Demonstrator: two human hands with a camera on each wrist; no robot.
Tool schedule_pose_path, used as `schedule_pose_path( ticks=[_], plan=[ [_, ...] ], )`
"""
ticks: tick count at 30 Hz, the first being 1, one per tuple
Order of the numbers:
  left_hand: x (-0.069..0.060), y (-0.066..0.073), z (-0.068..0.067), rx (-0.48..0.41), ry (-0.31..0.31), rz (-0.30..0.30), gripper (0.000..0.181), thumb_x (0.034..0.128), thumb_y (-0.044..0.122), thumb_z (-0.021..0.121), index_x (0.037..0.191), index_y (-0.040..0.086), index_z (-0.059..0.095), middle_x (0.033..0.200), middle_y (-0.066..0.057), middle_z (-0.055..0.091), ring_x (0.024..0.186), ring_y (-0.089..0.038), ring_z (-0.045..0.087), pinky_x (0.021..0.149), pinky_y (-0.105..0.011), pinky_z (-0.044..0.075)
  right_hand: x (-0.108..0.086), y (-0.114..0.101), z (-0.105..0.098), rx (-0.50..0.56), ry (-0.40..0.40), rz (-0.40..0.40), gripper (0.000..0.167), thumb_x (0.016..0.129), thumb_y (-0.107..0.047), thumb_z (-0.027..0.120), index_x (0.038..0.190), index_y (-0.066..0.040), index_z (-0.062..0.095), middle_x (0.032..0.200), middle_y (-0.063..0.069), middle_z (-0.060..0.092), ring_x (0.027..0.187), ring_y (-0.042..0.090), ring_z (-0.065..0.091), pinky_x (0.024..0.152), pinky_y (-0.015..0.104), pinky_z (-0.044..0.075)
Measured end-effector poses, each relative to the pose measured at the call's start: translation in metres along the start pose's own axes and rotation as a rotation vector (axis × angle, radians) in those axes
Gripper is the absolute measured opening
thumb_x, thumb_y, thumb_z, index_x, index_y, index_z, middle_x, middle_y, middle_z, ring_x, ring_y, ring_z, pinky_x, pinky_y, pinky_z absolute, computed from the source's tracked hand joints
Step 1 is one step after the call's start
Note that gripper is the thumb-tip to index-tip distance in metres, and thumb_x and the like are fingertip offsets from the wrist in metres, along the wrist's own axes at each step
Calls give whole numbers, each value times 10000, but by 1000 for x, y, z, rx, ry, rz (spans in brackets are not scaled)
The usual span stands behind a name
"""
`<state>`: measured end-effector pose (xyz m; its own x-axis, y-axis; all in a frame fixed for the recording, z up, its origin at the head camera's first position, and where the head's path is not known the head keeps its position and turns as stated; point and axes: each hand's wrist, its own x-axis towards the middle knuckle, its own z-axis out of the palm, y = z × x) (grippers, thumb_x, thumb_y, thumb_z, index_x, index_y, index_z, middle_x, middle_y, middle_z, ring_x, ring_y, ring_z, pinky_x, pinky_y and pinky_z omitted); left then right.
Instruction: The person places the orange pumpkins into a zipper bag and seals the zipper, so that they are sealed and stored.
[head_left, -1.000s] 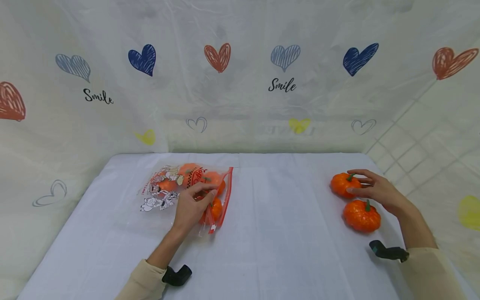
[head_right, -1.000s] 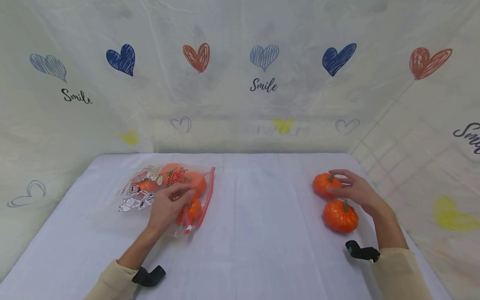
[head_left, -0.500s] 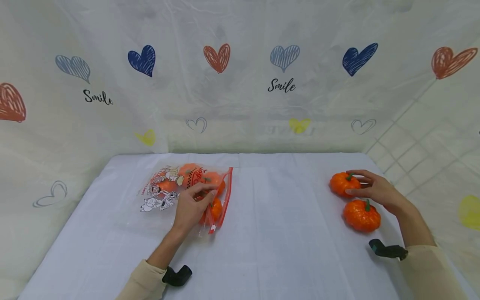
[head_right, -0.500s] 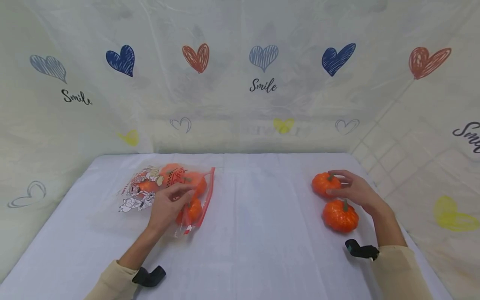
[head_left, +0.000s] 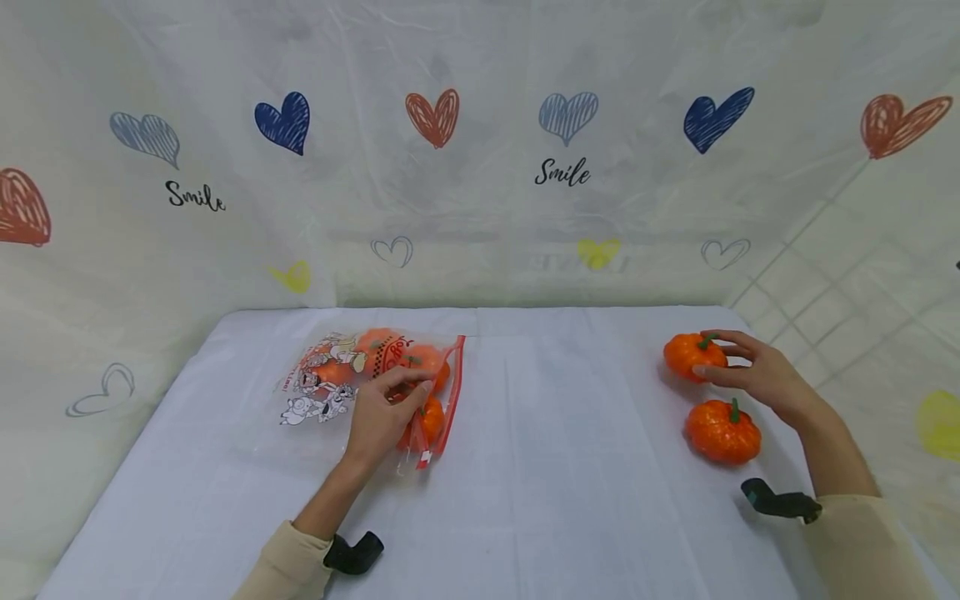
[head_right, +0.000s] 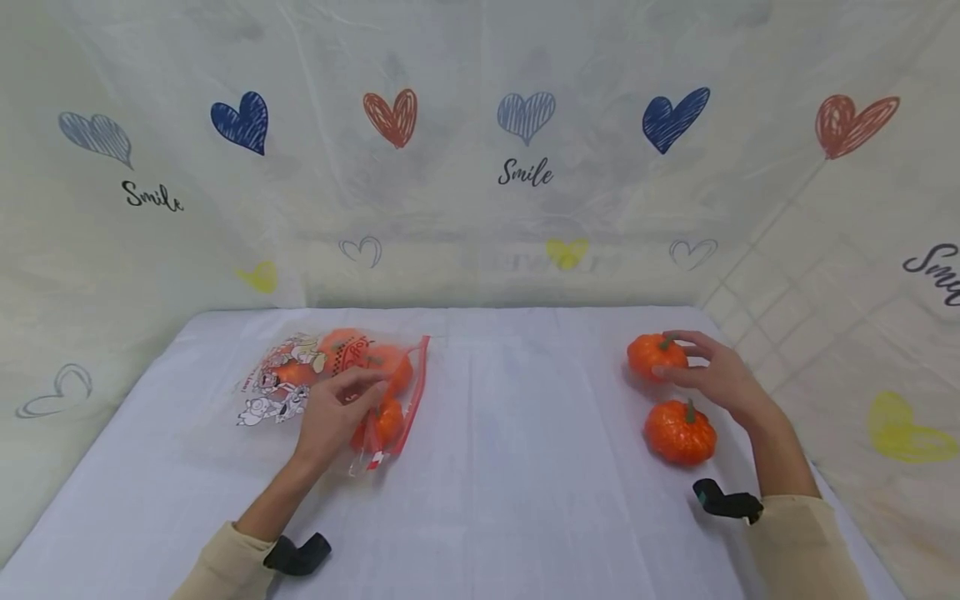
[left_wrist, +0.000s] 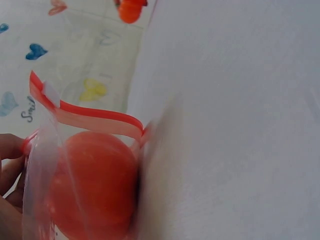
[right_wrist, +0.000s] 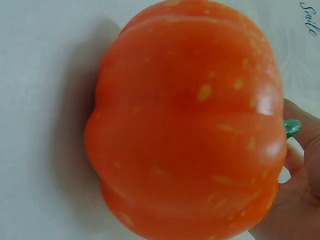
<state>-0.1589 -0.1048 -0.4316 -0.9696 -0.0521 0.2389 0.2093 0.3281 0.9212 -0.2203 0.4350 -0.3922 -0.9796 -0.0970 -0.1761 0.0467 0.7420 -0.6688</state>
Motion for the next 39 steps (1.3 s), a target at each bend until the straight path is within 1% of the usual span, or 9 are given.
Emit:
schedule_pose_path(
  ticks=[9, 13, 17, 20, 23, 25, 28, 31, 39],
  plan=[
    [-1, 0, 0, -4, -1, 4, 197, 967, 215, 746, 1154, 182, 800, 1107, -35, 759, 957, -208, 586, 766, -171, 513, 0, -12, -1, 41, 7, -37, 866, 984, -459, 693, 1651, -154, 234, 1667, 334, 219, 1418, 595, 376, 1080, 761, 388],
    [0, 1, 0, -3, 0, 5, 197, 967, 218, 747, 1153, 184, 801, 1099, -33, 757, 953, -212, 584, 767, -175, 510, -1, -22, 0, 44, 18, -46, 861, 970, -481, 702, 1647, -186, 259, 1668, 309, 245, 1419, 579, 396, 1088, 743, 400],
    [-1, 1, 0, -3, 3, 2, 194, 963, 212, 749, 1147, 179, 802, 1090, -40, 753, 947, -210, 585, 761, -171, 510, -2, -33, 4, 54, 30, -68, 837, 965, -467, 716, 1635, -190, 299, 1659, 292, 282, 1406, 560, 438, 1092, 704, 429],
    [-1, 1, -1, 2, 5, 4, 200, 963, 210, 749, 1152, 171, 800, 1095, -48, 752, 943, -206, 584, 758, -170, 512, -3, -41, 8, 49, 45, -90, 817, 963, -433, 731, 1623, -173, 325, 1645, 288, 313, 1388, 548, 469, 1057, 606, 514],
    [-1, 1, -1, 3, 6, 0, 201, 963, 213, 749, 1153, 171, 800, 1097, -47, 751, 944, -200, 586, 758, -169, 514, -5, -48, 12, 51, 56, -111, 801, 964, -396, 740, 1617, -165, 338, 1632, 283, 336, 1376, 532, 485, 966, 419, 606],
    [0, 0, -1, 2, 5, -4, 199, 964, 217, 749, 1151, 176, 800, 1093, -44, 751, 948, -201, 588, 759, -170, 515, -5, -52, 15, 58, 58, -126, 793, 966, -375, 743, 1615, -165, 340, 1623, 276, 350, 1372, 519, 491, 897, 277, 612],
    [0, -1, -1, 0, 4, -8, 196, 962, 224, 750, 1147, 185, 801, 1086, -39, 752, 953, -200, 594, 761, -167, 519, -6, -57, 18, 75, 53, -144, 788, 966, -360, 746, 1615, -170, 342, 1618, 262, 355, 1376, 505, 483, 842, 150, 567],
    [0, -1, -1, 3, 2, -9, 200, 962, 220, 749, 1152, 181, 800, 1091, -49, 756, 955, -197, 593, 764, -165, 522, -7, -63, 22, 85, 60, -162, 774, 964, -348, 750, 1607, -172, 357, 1609, 247, 368, 1380, 494, 479, 828, 101, 532],
    [1, -1, -1, 5, -3, -10, 197, 961, 221, 751, 1148, 182, 800, 1097, -46, 756, 958, -196, 595, 776, -168, 517, -11, -74, 31, 101, 68, -195, 783, 960, -332, 757, 1609, -168, 351, 1607, 222, 376, 1380, 477, 484, 832, 61, 504]
  ],
)
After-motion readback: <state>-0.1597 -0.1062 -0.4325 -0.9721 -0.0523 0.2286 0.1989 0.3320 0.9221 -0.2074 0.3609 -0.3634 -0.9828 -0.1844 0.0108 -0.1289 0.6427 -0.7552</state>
